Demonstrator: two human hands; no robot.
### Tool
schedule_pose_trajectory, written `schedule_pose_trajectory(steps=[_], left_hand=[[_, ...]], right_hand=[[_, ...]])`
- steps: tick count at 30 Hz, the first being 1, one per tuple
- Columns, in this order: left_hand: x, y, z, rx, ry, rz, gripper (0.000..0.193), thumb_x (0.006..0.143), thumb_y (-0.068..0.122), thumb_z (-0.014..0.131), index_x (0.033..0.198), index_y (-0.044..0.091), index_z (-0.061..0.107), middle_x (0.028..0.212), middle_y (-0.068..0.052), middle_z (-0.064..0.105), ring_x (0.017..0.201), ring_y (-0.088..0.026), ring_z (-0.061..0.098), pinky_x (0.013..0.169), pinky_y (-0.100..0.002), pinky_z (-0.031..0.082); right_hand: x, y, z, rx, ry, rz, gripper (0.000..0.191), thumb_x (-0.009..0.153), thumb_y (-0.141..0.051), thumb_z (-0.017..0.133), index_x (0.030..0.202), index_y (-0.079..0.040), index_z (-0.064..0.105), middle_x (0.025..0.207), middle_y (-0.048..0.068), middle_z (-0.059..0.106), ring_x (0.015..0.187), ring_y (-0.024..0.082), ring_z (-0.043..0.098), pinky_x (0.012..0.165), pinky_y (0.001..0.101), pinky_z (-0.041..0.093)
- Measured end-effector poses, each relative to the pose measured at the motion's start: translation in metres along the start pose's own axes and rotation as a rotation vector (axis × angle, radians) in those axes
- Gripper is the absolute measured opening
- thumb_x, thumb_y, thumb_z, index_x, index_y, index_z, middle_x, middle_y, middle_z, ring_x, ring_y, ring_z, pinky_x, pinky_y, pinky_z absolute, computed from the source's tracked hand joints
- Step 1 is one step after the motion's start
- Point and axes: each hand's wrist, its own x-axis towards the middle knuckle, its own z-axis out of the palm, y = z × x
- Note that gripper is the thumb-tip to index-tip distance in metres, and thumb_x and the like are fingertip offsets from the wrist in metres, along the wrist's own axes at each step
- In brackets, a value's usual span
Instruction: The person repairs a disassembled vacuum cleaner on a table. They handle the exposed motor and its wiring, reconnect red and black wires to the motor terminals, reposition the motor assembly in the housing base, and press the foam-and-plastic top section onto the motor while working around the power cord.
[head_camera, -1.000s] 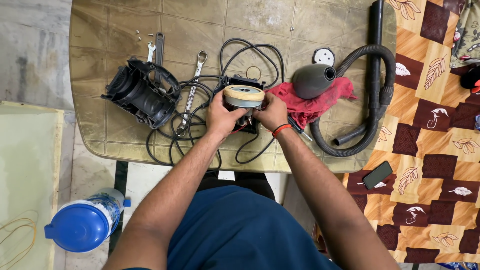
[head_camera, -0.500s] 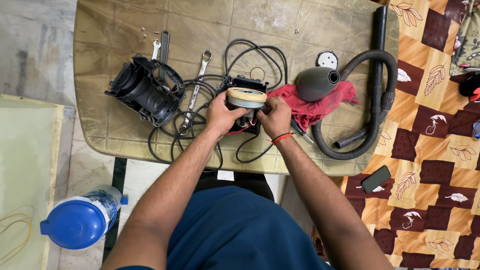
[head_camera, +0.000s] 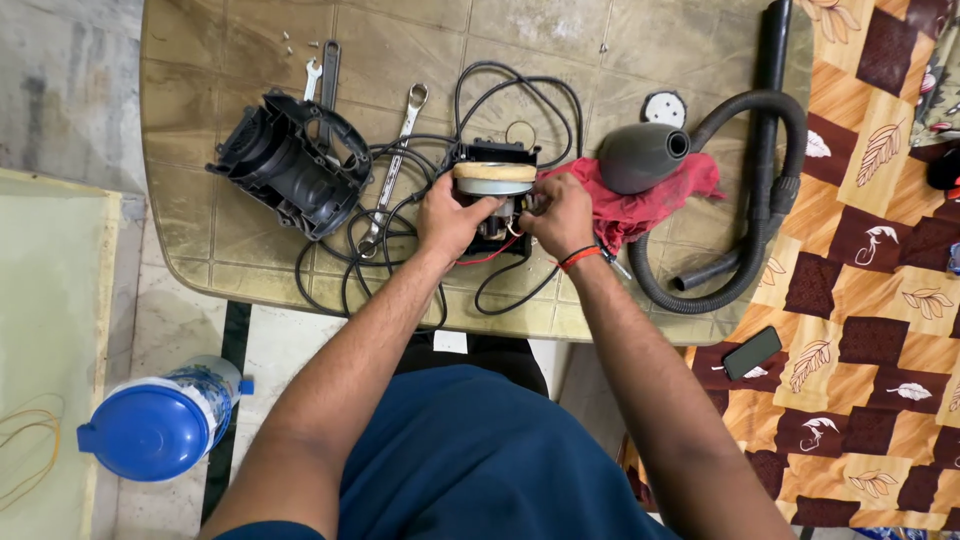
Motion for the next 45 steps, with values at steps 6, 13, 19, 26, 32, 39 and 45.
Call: schedule_pose_trajectory(steps=[6,13,19,26,32,39,45], left_hand=[[-0.001,-0.012,0.004,-0.047,0.03,0.083,0.061,0.07,0.037,0.088,0.12,0.007,0.068,0.11,-0.01,0.079,0.101,-0.024,0.077,0.089,-0.037,0.059],[-0.004,-0.011,0.005,-0.018,0.073,0.123,0.061,0.069,0.035,0.089,0.12,0.007,0.069,0.109,-0.013,0.078,0.101,-0.027,0.076,0.086,-0.04,0.059],[-0.007,0.003,0.002,-0.033,0.087,0.17,0.061,0.069,0.034,0.088,0.121,0.008,0.069,0.107,-0.013,0.078,0.1,-0.027,0.077,0.084,-0.039,0.06],[-0.015,0.018,0.008,-0.057,0.16,0.111,0.062,0.064,0.029,0.088,0.119,0.008,0.07,0.104,-0.012,0.079,0.095,-0.025,0.078,0.083,-0.037,0.061],[-0.016,0.021,0.006,-0.03,0.184,0.104,0.063,0.062,0.029,0.09,0.118,0.008,0.071,0.103,-0.012,0.08,0.094,-0.024,0.078,0.083,-0.036,0.061],[-0.014,0.026,0.009,0.058,0.149,0.043,0.064,0.063,0.028,0.09,0.12,0.009,0.07,0.105,-0.013,0.078,0.096,-0.026,0.077,0.084,-0.038,0.06],[-0.015,0.022,0.013,0.043,0.162,0.051,0.065,0.062,0.027,0.09,0.121,0.007,0.069,0.106,-0.012,0.079,0.096,-0.026,0.077,0.085,-0.038,0.06]], right_hand=[[-0.002,-0.007,-0.011,0.01,0.001,-0.119,0.047,0.054,-0.012,0.088,0.098,-0.001,0.074,0.094,0.015,0.065,0.085,0.032,0.066,0.075,0.0405,0.055],[-0.007,-0.02,-0.003,0.013,0.134,-0.052,0.031,0.064,-0.007,0.082,0.091,0.0,0.07,0.087,0.015,0.065,0.08,0.032,0.066,0.073,0.0406,0.055],[-0.012,-0.018,0.006,0.167,0.244,0.036,0.029,0.066,-0.004,0.081,0.092,-0.001,0.069,0.085,0.012,0.067,0.074,0.024,0.069,0.071,0.0354,0.056],[0.001,-0.003,0.012,0.364,0.192,0.293,0.027,0.068,-0.003,0.084,0.092,-0.002,0.071,0.082,0.005,0.074,0.073,0.011,0.069,0.069,0.028,0.057],[0.01,0.01,0.007,0.425,0.114,0.345,0.028,0.069,-0.002,0.085,0.093,0.0,0.07,0.083,0.004,0.074,0.073,0.009,0.069,0.069,0.0256,0.059],[0.01,0.011,0.003,0.349,0.071,0.324,0.027,0.071,-0.003,0.084,0.095,0.001,0.071,0.083,0.007,0.076,0.073,0.01,0.071,0.067,0.0261,0.06],[0.004,0.01,0.003,0.326,0.084,0.278,0.028,0.072,-0.002,0.084,0.098,0.0,0.072,0.085,0.008,0.077,0.075,0.011,0.073,0.069,0.0261,0.06]])
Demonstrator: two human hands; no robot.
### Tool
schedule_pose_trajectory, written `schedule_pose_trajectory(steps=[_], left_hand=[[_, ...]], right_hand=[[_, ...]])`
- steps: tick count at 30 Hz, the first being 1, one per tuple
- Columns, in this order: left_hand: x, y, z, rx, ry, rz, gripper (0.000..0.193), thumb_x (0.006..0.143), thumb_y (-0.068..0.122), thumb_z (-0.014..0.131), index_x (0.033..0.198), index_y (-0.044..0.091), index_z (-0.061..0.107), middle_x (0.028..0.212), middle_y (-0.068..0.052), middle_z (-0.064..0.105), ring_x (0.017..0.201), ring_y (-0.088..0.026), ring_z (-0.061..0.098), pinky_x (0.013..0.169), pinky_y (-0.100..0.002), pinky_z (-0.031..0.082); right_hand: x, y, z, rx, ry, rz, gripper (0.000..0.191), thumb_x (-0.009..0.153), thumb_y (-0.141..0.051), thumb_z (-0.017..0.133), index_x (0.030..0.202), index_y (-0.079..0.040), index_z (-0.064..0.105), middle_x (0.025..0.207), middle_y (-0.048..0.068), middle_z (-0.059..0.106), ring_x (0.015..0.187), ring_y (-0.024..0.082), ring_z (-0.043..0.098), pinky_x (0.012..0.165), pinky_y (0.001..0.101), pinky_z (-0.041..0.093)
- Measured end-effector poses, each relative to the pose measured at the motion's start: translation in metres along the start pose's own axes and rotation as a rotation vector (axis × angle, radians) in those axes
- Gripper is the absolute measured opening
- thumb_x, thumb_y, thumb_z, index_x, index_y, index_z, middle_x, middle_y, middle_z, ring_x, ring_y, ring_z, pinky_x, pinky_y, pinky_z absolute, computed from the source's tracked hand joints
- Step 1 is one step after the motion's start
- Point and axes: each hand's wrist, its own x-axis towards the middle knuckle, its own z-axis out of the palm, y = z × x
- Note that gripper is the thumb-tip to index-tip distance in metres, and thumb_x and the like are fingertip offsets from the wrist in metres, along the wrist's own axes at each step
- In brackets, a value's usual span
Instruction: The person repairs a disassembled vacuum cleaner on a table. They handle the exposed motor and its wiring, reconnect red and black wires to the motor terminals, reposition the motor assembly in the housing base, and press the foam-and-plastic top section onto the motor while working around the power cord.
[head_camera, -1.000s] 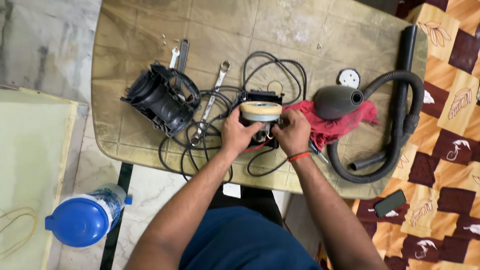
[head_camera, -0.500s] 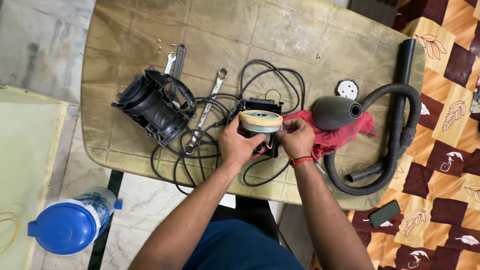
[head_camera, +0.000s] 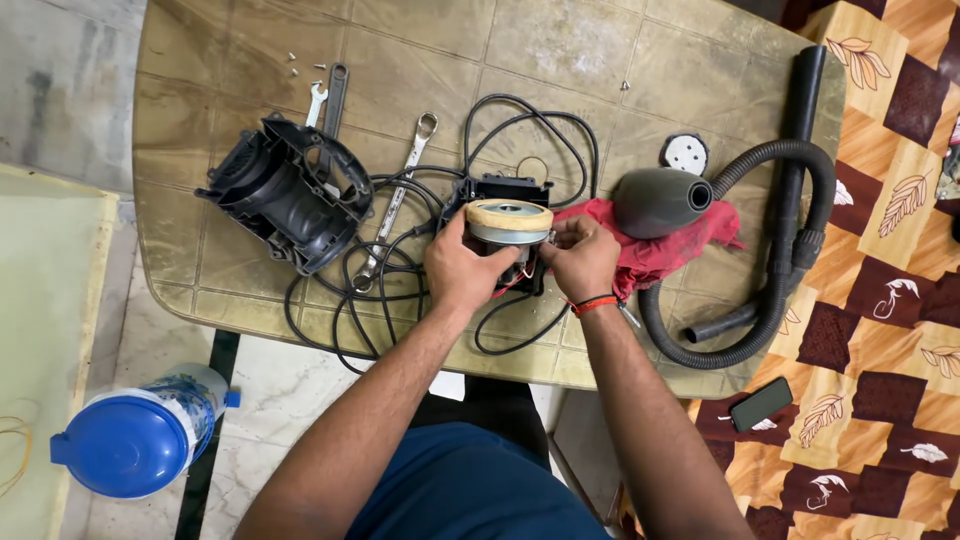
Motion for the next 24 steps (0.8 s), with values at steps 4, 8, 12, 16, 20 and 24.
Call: schedule_pose_trajectory(steps=[4,8,12,16,20,24], left_hand=[[-0.001,-0.004,0.0,0.013,0.016,0.026,0.067,0.063,0.027,0.09,0.123,0.007,0.069,0.107,-0.013,0.078,0.097,-0.025,0.077,0.085,-0.038,0.06],[-0.001,-0.004,0.002,0.031,0.002,0.04,0.066,0.064,0.028,0.09,0.123,0.008,0.069,0.106,-0.012,0.079,0.097,-0.025,0.077,0.085,-0.037,0.061],[0.001,-0.005,0.003,0.058,-0.009,0.028,0.068,0.063,0.028,0.09,0.124,0.009,0.068,0.106,-0.01,0.079,0.096,-0.024,0.077,0.085,-0.037,0.06],[0.002,-0.008,0.001,0.067,-0.03,0.003,0.068,0.063,0.029,0.09,0.124,0.01,0.068,0.107,-0.009,0.079,0.096,-0.023,0.077,0.085,-0.037,0.06],[0.003,-0.011,0.001,0.054,-0.025,-0.001,0.07,0.062,0.03,0.09,0.125,0.01,0.068,0.107,-0.009,0.078,0.096,-0.022,0.077,0.085,-0.037,0.06],[0.003,-0.013,0.003,0.064,-0.02,-0.007,0.069,0.063,0.03,0.091,0.124,0.009,0.068,0.107,-0.009,0.078,0.096,-0.022,0.076,0.084,-0.037,0.06]], right_hand=[[-0.008,-0.003,0.005,0.062,0.041,-0.043,0.026,0.075,-0.002,0.083,0.098,0.0,0.072,0.085,0.007,0.077,0.076,0.01,0.072,0.071,0.0262,0.06],[-0.016,-0.009,0.01,0.055,0.102,-0.08,0.023,0.078,-0.005,0.083,0.097,-0.001,0.072,0.083,0.007,0.077,0.074,0.012,0.074,0.07,0.0273,0.059],[-0.015,-0.014,0.011,-0.121,0.173,-0.26,0.023,0.072,-0.003,0.083,0.09,0.0,0.069,0.082,0.012,0.069,0.071,0.022,0.07,0.067,0.034,0.056],[-0.01,-0.014,0.011,-0.155,0.158,-0.3,0.023,0.069,-0.001,0.081,0.086,0.0,0.065,0.082,0.013,0.066,0.072,0.027,0.068,0.067,0.0374,0.055],[-0.011,-0.013,0.01,-0.236,0.155,-0.377,0.026,0.067,0.0,0.082,0.086,0.001,0.064,0.083,0.016,0.064,0.075,0.03,0.065,0.068,0.0394,0.054],[-0.013,-0.014,0.01,-0.167,0.133,-0.297,0.025,0.069,-0.001,0.081,0.086,0.001,0.063,0.084,0.014,0.065,0.074,0.028,0.067,0.069,0.0376,0.055]])
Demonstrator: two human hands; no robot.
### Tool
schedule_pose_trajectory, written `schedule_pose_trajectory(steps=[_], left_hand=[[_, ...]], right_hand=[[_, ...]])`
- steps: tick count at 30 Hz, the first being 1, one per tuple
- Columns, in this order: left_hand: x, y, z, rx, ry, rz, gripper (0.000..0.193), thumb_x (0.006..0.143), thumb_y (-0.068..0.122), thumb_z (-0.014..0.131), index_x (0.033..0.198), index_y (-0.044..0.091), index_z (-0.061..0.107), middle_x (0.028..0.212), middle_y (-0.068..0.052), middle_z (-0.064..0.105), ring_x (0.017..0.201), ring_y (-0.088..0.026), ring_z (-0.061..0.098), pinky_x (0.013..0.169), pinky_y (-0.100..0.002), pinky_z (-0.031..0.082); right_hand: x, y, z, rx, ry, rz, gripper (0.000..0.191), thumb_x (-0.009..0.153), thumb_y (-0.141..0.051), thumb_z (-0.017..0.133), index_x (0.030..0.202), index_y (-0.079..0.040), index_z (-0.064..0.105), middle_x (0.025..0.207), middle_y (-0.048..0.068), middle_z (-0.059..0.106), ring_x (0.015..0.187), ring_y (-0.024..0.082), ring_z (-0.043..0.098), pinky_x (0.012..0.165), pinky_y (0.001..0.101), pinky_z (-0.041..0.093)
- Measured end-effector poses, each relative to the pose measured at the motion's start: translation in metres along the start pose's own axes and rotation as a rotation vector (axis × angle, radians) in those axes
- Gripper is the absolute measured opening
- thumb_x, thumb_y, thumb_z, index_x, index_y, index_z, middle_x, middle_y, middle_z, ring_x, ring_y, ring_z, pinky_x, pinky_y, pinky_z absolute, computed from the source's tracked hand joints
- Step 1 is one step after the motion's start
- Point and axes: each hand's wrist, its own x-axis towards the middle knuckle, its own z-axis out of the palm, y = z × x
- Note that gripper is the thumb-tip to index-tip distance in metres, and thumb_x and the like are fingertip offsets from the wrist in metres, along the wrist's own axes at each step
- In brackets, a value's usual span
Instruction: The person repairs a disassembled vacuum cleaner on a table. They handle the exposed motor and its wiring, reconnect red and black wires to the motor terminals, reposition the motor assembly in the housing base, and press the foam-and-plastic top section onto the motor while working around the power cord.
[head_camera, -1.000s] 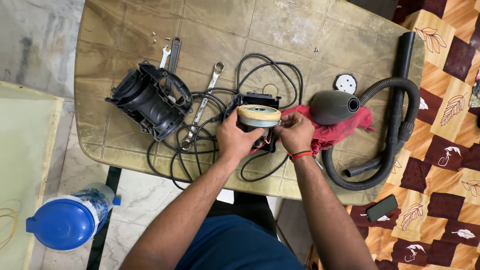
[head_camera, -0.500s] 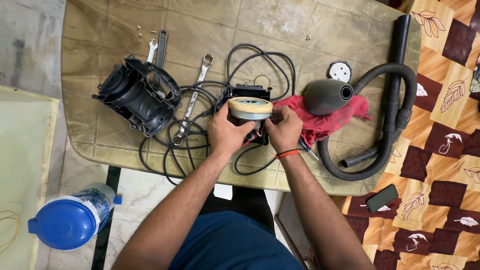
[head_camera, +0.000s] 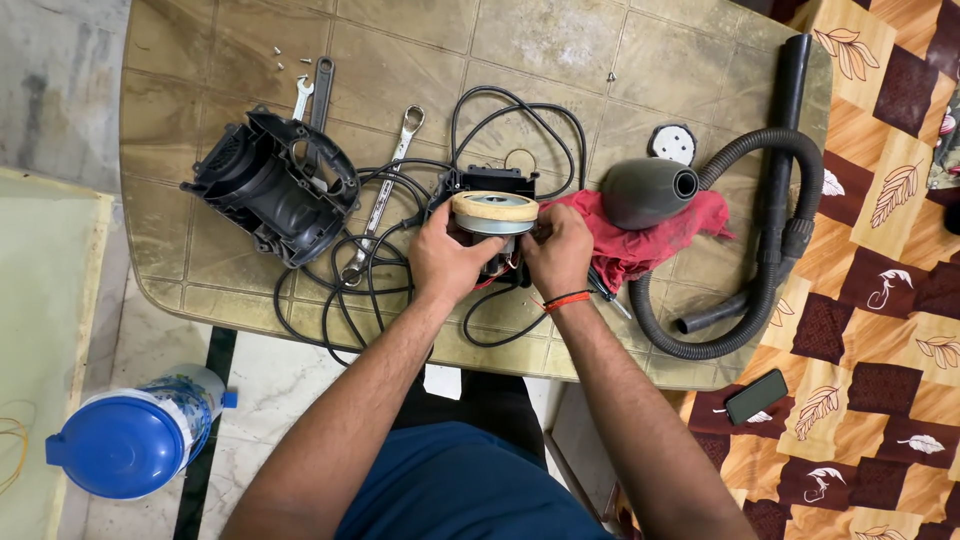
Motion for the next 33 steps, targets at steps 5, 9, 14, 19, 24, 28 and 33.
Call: schedule_pose_trajectory(steps=[5,9,14,19,24,28,33], left_hand=[[0.001,-0.003,-0.003,-0.055,0.007,-0.028,0.067,0.063,0.03,0.09,0.123,0.01,0.068,0.107,-0.008,0.079,0.095,-0.02,0.078,0.084,-0.035,0.061],[0.002,-0.001,-0.007,-0.016,-0.02,-0.015,0.064,0.064,0.03,0.089,0.122,0.011,0.069,0.106,-0.008,0.079,0.095,-0.021,0.077,0.084,-0.036,0.061],[0.001,0.008,-0.006,0.001,-0.029,0.003,0.064,0.063,0.032,0.09,0.12,0.012,0.07,0.105,-0.009,0.079,0.095,-0.024,0.077,0.084,-0.038,0.06],[0.004,0.013,-0.005,0.06,-0.057,-0.05,0.063,0.062,0.035,0.088,0.116,0.01,0.072,0.103,-0.011,0.079,0.093,-0.026,0.077,0.083,-0.039,0.06],[-0.009,0.014,0.003,0.04,0.057,-0.031,0.063,0.061,0.035,0.088,0.113,0.004,0.071,0.102,-0.015,0.078,0.093,-0.03,0.076,0.084,-0.041,0.06],[-0.015,0.008,0.008,-0.003,0.109,-0.051,0.067,0.063,0.038,0.088,0.117,0.003,0.068,0.105,-0.016,0.076,0.096,-0.031,0.075,0.085,-0.042,0.058],[-0.014,0.0,0.014,0.023,0.15,-0.065,0.074,0.065,0.037,0.088,0.124,0.001,0.064,0.113,-0.02,0.074,0.104,-0.035,0.072,0.092,-0.045,0.056]], right_hand=[[-0.002,-0.008,0.002,0.002,-0.019,0.069,0.029,0.066,-0.006,0.086,0.086,0.001,0.066,0.083,0.015,0.066,0.074,0.028,0.068,0.069,0.0378,0.055],[0.003,-0.01,0.001,-0.065,-0.016,0.025,0.03,0.064,-0.006,0.085,0.089,0.001,0.07,0.086,0.016,0.07,0.078,0.03,0.07,0.072,0.0397,0.056],[0.003,-0.005,0.0,-0.124,-0.026,0.047,0.023,0.068,-0.005,0.084,0.089,-0.001,0.075,0.085,0.016,0.072,0.08,0.032,0.071,0.074,0.0411,0.056],[0.0,0.005,0.0,-0.043,-0.035,0.043,0.026,0.07,-0.005,0.085,0.093,-0.001,0.074,0.087,0.015,0.072,0.078,0.028,0.071,0.073,0.0378,0.057],[-0.004,0.009,-0.003,0.22,-0.058,-0.007,0.046,0.076,-0.003,0.077,0.12,-0.001,0.066,0.097,0.011,0.075,0.082,0.021,0.075,0.075,0.0322,0.059],[-0.008,0.008,-0.01,0.106,-0.098,-0.058,0.038,0.081,-0.005,0.079,0.118,-0.002,0.068,0.094,0.013,0.073,0.079,0.022,0.072,0.073,0.0326,0.058],[-0.007,-0.004,-0.009,0.101,-0.103,-0.004,0.031,0.084,-0.009,0.078,0.112,-0.002,0.068,0.092,0.013,0.073,0.078,0.023,0.073,0.072,0.0347,0.058]])
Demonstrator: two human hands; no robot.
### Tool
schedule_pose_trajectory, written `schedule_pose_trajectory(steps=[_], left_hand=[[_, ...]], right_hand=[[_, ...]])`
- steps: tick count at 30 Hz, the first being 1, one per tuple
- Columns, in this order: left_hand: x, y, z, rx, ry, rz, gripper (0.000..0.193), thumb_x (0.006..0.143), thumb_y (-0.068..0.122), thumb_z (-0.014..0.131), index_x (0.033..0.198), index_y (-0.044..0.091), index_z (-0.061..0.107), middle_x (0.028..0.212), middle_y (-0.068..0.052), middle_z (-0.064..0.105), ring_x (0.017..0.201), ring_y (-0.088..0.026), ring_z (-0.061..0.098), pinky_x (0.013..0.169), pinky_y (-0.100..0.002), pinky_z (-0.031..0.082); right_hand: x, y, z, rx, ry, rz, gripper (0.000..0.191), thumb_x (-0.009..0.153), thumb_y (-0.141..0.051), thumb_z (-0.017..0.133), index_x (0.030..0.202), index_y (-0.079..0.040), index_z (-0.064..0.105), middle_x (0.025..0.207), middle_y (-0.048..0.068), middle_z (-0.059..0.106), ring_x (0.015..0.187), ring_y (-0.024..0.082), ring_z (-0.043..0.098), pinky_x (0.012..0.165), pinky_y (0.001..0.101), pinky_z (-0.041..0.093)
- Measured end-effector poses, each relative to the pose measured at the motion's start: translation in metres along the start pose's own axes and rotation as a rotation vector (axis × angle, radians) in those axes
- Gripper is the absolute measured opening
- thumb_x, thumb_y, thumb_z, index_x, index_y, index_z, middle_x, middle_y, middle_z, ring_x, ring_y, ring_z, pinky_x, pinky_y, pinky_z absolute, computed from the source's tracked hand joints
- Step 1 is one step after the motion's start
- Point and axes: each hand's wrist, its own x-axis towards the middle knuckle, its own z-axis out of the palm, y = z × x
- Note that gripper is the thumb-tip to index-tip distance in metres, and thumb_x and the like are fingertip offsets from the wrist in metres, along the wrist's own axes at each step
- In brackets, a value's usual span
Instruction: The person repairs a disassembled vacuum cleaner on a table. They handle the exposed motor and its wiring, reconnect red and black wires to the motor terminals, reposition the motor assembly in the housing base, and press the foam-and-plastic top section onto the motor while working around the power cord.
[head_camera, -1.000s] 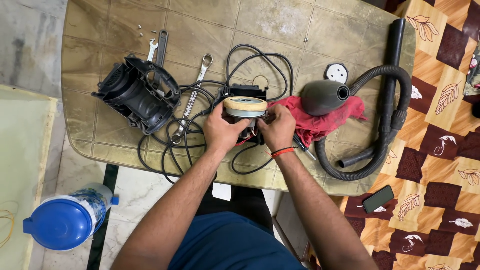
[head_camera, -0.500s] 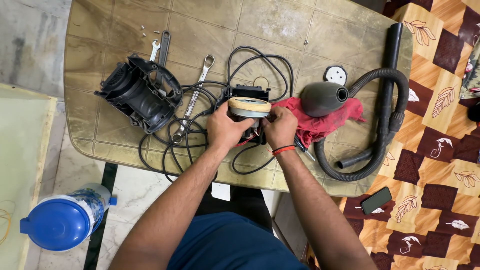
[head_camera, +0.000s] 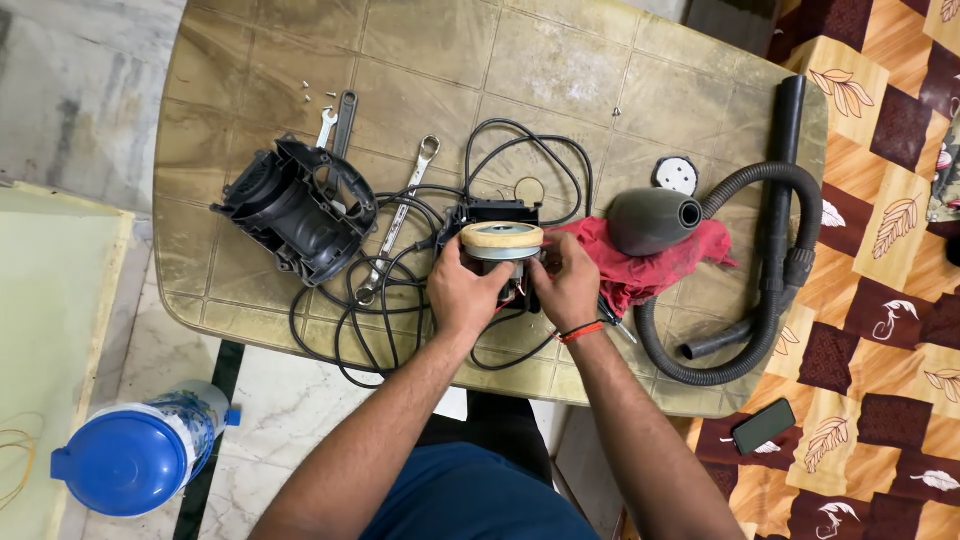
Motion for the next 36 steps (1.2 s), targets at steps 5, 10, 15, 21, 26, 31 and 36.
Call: schedule_pose_trajectory(steps=[5,10,15,21,26,31,36], left_hand=[[-0.012,-0.001,0.001,-0.083,0.024,0.033,0.085,0.071,0.035,0.086,0.14,-0.001,0.052,0.122,-0.025,0.069,0.109,-0.039,0.069,0.093,-0.046,0.054],[-0.01,0.004,-0.001,-0.067,0.007,0.019,0.085,0.069,0.034,0.087,0.139,-0.002,0.053,0.12,-0.025,0.07,0.109,-0.038,0.07,0.094,-0.044,0.055],[-0.003,0.012,-0.005,-0.025,-0.036,0.027,0.081,0.066,0.032,0.087,0.133,-0.002,0.057,0.115,-0.024,0.073,0.105,-0.037,0.072,0.091,-0.043,0.057],[-0.008,0.019,-0.011,-0.025,-0.034,0.034,0.078,0.066,0.033,0.089,0.13,-0.002,0.059,0.109,-0.022,0.074,0.1,-0.035,0.074,0.086,-0.043,0.059],[-0.006,0.024,-0.013,-0.026,-0.072,-0.029,0.078,0.064,0.032,0.092,0.127,-0.002,0.061,0.1,-0.018,0.077,0.091,-0.031,0.077,0.081,-0.04,0.06],[-0.006,0.023,-0.012,-0.059,-0.094,-0.094,0.073,0.063,0.03,0.094,0.122,-0.001,0.064,0.095,-0.014,0.079,0.086,-0.024,0.079,0.077,-0.037,0.062],[-0.01,0.004,-0.005,-0.391,-0.144,0.004,0.067,0.076,0.015,0.086,0.132,-0.001,0.054,0.096,-0.011,0.076,0.085,-0.019,0.078,0.075,-0.032,0.063]], right_hand=[[0.002,-0.002,-0.003,-0.156,0.059,-0.245,0.027,0.087,-0.009,0.075,0.112,-0.002,0.07,0.098,0.018,0.071,0.09,0.036,0.069,0.077,0.0427,0.055],[0.0,-0.004,0.002,-0.16,0.077,-0.198,0.021,0.091,-0.011,0.072,0.111,-0.004,0.07,0.101,0.018,0.072,0.093,0.037,0.07,0.08,0.0433,0.056],[0.0,-0.015,-0.006,-0.049,-0.015,-0.017,0.039,0.093,-0.009,0.066,0.131,-0.004,0.06,0.104,0.02,0.072,0.096,0.038,0.071,0.079,0.044,0.056],[0.002,-0.018,-0.009,-0.073,-0.038,-0.203,0.045,0.093,-0.003,0.062,0.136,-0.003,0.054,0.111,0.025,0.07,0.101,0.043,0.069,0.081,0.0464,0.056],[0.007,-0.005,-0.009,-0.107,-0.085,-0.166,0.041,0.094,-0.003,0.059,0.134,-0.005,0.054,0.107,0.026,0.07,0.099,0.045,0.068,0.08,0.0494,0.056],[0.01,0.001,-0.007,-0.132,-0.121,-0.124,0.04,0.095,-0.005,0.058,0.134,-0.008,0.054,0.1,0.026,0.071,0.094,0.046,0.069,0.076,0.0517,0.055],[0.014,0.006,-0.008,-0.103,-0.107,-0.089,0.04,0.094,-0.001,0.056,0.133,-0.008,0.055,0.102,0.026,0.071,0.097,0.045,0.07,0.077,0.0498,0.056]])
